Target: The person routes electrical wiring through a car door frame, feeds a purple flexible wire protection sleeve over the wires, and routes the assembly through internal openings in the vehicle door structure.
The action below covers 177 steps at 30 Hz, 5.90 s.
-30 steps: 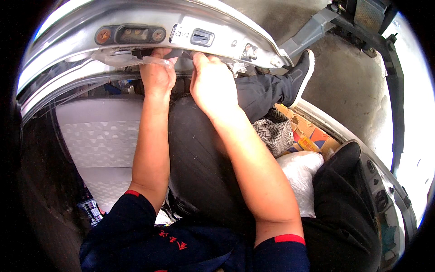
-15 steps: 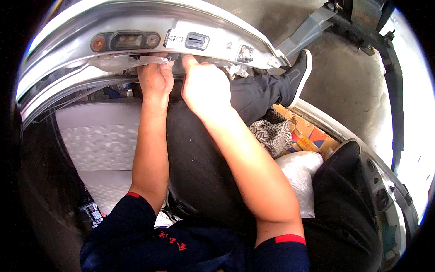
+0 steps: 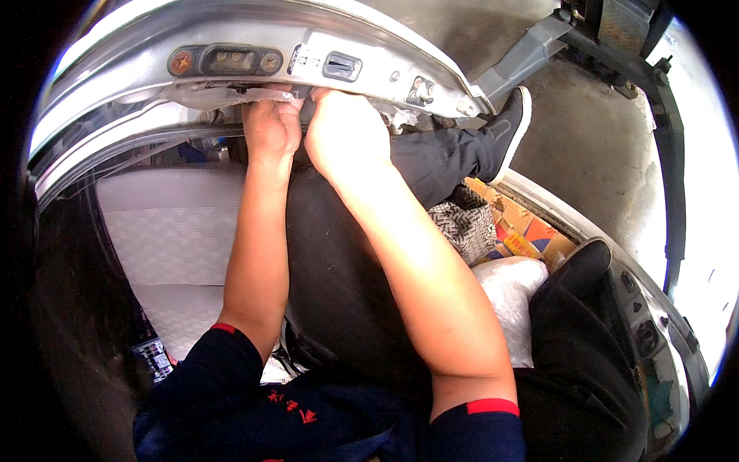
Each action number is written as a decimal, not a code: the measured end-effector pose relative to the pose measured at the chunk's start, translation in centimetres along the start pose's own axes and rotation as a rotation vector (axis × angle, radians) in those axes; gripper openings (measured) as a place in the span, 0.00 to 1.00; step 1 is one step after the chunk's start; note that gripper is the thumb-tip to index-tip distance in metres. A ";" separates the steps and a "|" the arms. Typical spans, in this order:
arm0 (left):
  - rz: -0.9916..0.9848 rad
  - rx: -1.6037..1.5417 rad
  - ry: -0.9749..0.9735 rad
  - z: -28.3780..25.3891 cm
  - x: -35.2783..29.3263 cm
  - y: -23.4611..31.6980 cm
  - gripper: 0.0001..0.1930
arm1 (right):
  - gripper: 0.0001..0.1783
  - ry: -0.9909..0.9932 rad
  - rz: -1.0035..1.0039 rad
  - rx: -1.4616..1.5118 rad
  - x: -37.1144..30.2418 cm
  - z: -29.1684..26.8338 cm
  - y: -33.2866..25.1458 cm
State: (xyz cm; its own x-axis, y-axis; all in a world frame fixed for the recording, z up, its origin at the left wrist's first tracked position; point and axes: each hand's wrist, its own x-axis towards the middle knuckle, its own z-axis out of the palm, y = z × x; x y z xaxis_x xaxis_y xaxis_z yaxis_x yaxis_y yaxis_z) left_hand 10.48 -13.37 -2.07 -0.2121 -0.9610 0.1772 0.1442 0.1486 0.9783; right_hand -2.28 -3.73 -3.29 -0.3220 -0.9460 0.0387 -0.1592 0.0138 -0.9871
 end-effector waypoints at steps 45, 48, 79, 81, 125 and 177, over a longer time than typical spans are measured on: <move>0.028 0.172 0.173 1.9 -0.3 0.8 0.21 | 0.17 -0.051 0.166 0.119 -0.3 0.0 -0.3; -0.015 0.115 0.186 2.1 -0.6 1.3 0.18 | 0.16 -0.031 0.168 0.150 -0.3 0.1 -0.3; -0.010 -0.015 0.012 -0.4 -1.3 -0.6 0.16 | 0.11 0.049 -0.009 0.112 -0.2 0.8 1.1; -0.054 -0.050 0.064 -0.5 -1.5 -0.4 0.17 | 0.11 0.049 -0.001 0.127 -0.3 0.8 1.0; -0.129 -0.351 0.109 -1.1 -3.5 -2.3 0.18 | 0.19 0.192 -0.187 -0.444 -1.5 3.5 0.0; -0.177 -0.012 0.367 0.4 -2.2 -1.7 0.10 | 0.14 0.073 -0.066 -0.213 -3.3 2.7 1.3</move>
State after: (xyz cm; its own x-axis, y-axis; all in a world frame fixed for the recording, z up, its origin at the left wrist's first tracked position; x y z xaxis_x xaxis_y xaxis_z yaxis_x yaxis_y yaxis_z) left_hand 10.31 -11.43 -4.10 0.1245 -0.9911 -0.0465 0.1484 -0.0277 0.9885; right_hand 1.09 -1.49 -5.14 -0.3701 -0.9210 0.1213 -0.3734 0.0279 -0.9272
